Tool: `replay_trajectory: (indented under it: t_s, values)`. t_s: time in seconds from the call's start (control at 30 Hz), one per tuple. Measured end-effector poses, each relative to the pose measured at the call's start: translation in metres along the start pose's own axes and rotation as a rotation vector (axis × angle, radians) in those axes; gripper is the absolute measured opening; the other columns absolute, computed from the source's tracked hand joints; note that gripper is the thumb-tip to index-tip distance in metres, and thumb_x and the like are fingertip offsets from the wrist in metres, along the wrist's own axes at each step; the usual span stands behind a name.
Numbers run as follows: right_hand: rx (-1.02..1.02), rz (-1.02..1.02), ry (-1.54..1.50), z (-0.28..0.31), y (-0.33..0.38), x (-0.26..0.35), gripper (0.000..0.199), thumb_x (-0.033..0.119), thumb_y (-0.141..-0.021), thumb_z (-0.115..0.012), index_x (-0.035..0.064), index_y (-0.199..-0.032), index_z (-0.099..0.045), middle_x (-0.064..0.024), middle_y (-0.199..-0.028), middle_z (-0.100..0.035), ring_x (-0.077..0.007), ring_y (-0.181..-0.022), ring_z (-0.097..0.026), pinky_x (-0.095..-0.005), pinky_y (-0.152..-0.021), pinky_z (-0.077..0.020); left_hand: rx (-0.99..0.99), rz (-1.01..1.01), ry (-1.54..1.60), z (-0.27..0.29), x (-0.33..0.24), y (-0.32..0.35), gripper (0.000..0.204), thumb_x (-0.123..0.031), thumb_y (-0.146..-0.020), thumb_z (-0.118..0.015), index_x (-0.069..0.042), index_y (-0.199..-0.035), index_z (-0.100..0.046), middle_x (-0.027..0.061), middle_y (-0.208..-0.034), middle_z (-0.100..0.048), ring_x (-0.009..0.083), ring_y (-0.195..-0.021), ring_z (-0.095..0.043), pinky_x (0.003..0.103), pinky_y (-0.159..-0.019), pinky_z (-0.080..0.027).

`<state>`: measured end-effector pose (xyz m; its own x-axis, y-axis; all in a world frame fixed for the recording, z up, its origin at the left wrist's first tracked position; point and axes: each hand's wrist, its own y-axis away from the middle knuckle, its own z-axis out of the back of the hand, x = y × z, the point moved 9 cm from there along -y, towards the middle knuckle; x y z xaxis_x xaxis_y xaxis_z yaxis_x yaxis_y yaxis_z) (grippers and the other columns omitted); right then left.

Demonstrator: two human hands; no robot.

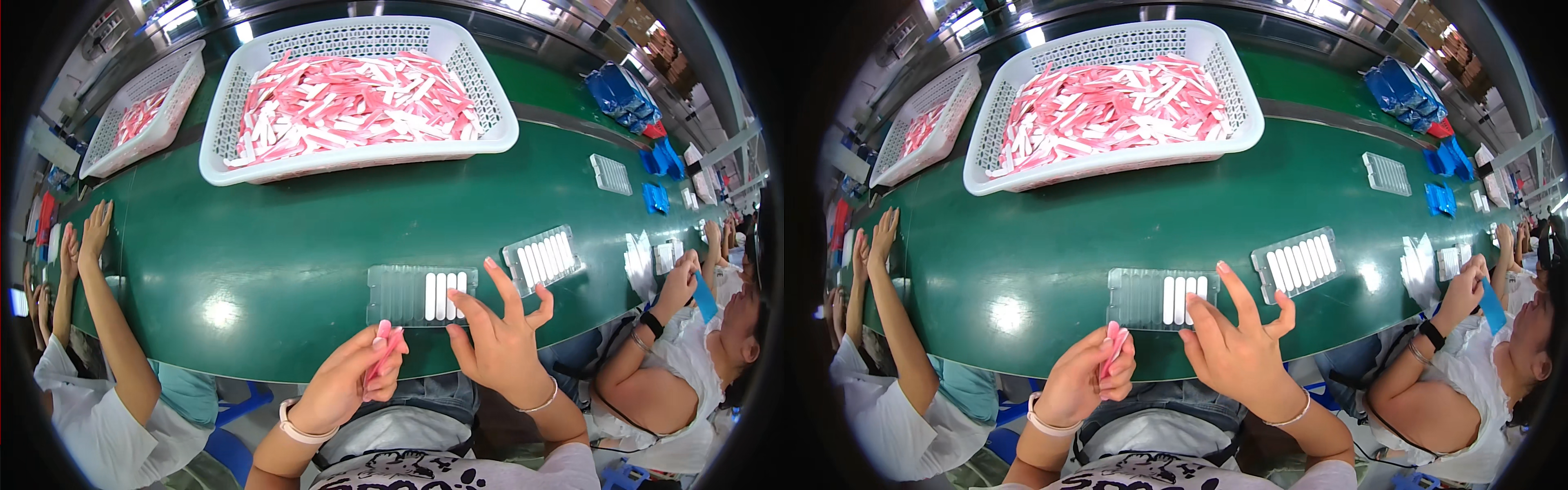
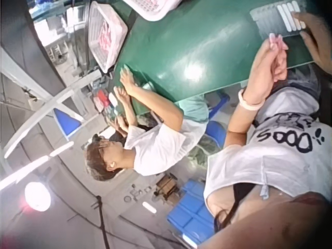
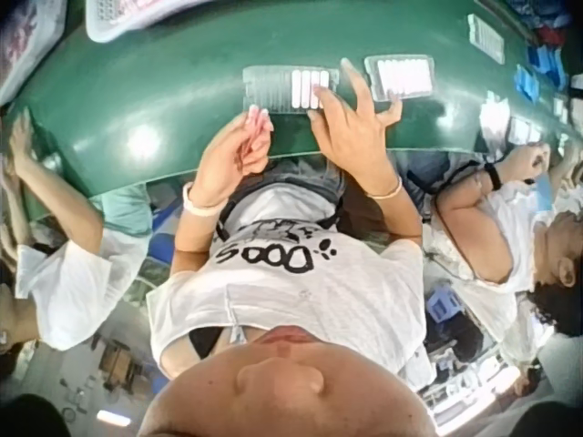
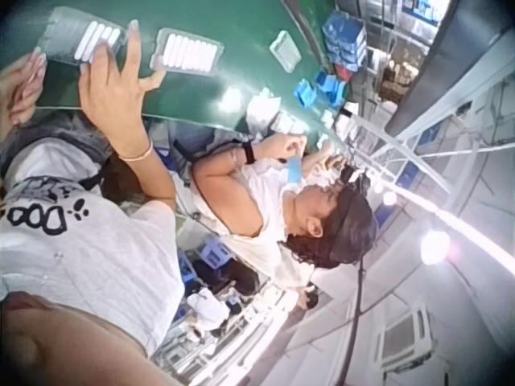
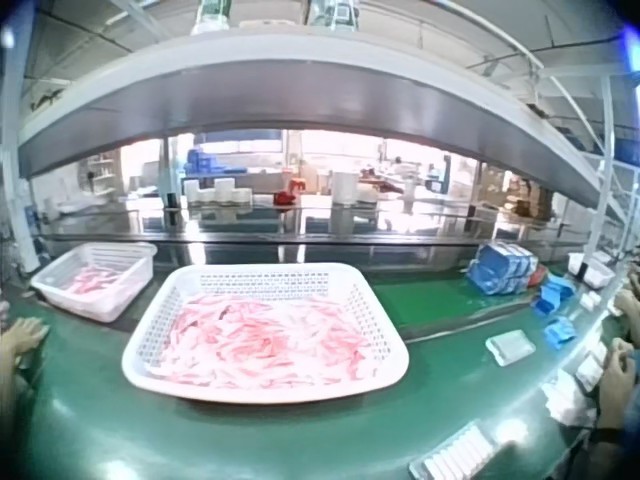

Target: The person takes strips from a basket and inserts them one by one into slots on plastic trays by hand, then pushes the filled trays along the assembly line table.

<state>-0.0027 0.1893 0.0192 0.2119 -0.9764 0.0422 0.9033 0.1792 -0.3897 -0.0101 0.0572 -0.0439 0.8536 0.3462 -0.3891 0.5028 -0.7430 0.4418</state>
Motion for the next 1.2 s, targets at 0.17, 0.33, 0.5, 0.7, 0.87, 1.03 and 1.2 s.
replay_trajectory:
  t_s: [0.17,0.33,0.5,0.7,0.87,1.03,1.2]
  values:
    - [-0.016,-0.02,-0.046,0.003,0.001,0.001,0.028,0.025,-0.08,-0.066,0.0104,-0.104,-0.065,0.002,-0.095,-0.07,-0.0225,-0.123,-0.05,-0.0551,-0.099,-0.0145,-0.148,-0.143,-0.348,0.004,-0.005,0.005,0.016,-0.017,-0.101,-0.045,-0.004,-0.108,-0.05,-0.0003,-0.078,-0.044,0.0049,-0.057,-0.032,0.021,-0.049,-0.027]
    - [-0.095,-0.151,-0.545,0.022,-0.002,0.002,0.018,0.009,-0.074,-0.073,0.0071,-0.091,-0.069,-0.0033,-0.099,-0.068,-0.0236,-0.092,-0.06,-0.0408,-0.088,-0.0375,-0.174,-0.252,-0.573,0.003,-0.008,0.009,0.018,-0.018,-0.101,-0.048,-0.003,-0.11,-0.049,-0.0012,-0.082,-0.051,0.0014,-0.062,-0.038,0.019,-0.051,-0.032]
    - [0.117,-0.336,-1.095,-0.007,-0.017,0.012,0.019,0.005,-0.075,-0.076,0.0013,-0.093,-0.069,-0.0074,-0.086,-0.068,-0.016,-0.069,-0.061,-0.027,-0.061,-0.0486,-0.169,-0.262,-0.577,0.01,-0.006,0.007,0.021,-0.019,-0.101,-0.049,0.0,-0.109,-0.049,0.0003,-0.087,-0.057,0.0007,-0.067,-0.046,0.018,-0.057,-0.039]
    - [0.236,-0.523,-1.298,-0.03,-0.008,0.006,0.009,0.006,-0.082,-0.071,0.0019,-0.09,-0.068,-0.0014,-0.075,-0.066,-0.0036,-0.062,-0.052,-0.019,-0.053,-0.0383,-0.121,-0.241,-0.491,0.007,-0.007,0.007,0.021,-0.017,-0.1,-0.049,-0.004,-0.117,-0.048,0.0034,-0.085,-0.059,0.0009,-0.055,-0.037,0.018,-0.047,-0.029]
    - [0.203,-0.587,-1.391,-0.036,-0.007,0.003,0.007,0.007,-0.084,-0.07,0.0013,-0.088,-0.068,0.0007,-0.074,-0.065,-0.0021,-0.061,-0.05,-0.0185,-0.052,-0.0366,-0.107,-0.259,-0.558,0.01,-0.009,0.006,0.021,-0.018,-0.101,-0.048,-0.004,-0.117,-0.05,0.0046,-0.086,-0.059,0.0014,-0.055,-0.037,0.018,-0.047,-0.029]
    - [0.301,-0.537,-1.39,-0.044,-0.004,0.006,0.008,0.006,-0.085,-0.069,0.0001,-0.09,-0.068,-0.001,-0.078,-0.066,-0.0025,-0.064,-0.053,-0.0189,-0.054,-0.039,-0.096,-0.262,-0.515,0.005,-0.012,0.007,0.023,-0.02,-0.101,-0.049,-0.003,-0.117,-0.049,0.0019,-0.088,-0.059,-0.0004,-0.057,-0.036,0.017,-0.048,-0.029]
    - [0.194,-0.443,-1.408,-0.034,-0.005,0.005,0.013,0.002,-0.084,-0.069,0.0003,-0.096,-0.069,-0.0044,-0.08,-0.068,-0.0068,-0.065,-0.056,-0.0208,-0.057,-0.0432,-0.099,-0.197,-0.253,0.009,-0.015,0.007,0.023,-0.018,-0.101,-0.047,-0.003,-0.119,-0.047,0.0029,-0.085,-0.057,0.0013,-0.056,-0.035,0.019,-0.047,-0.028]
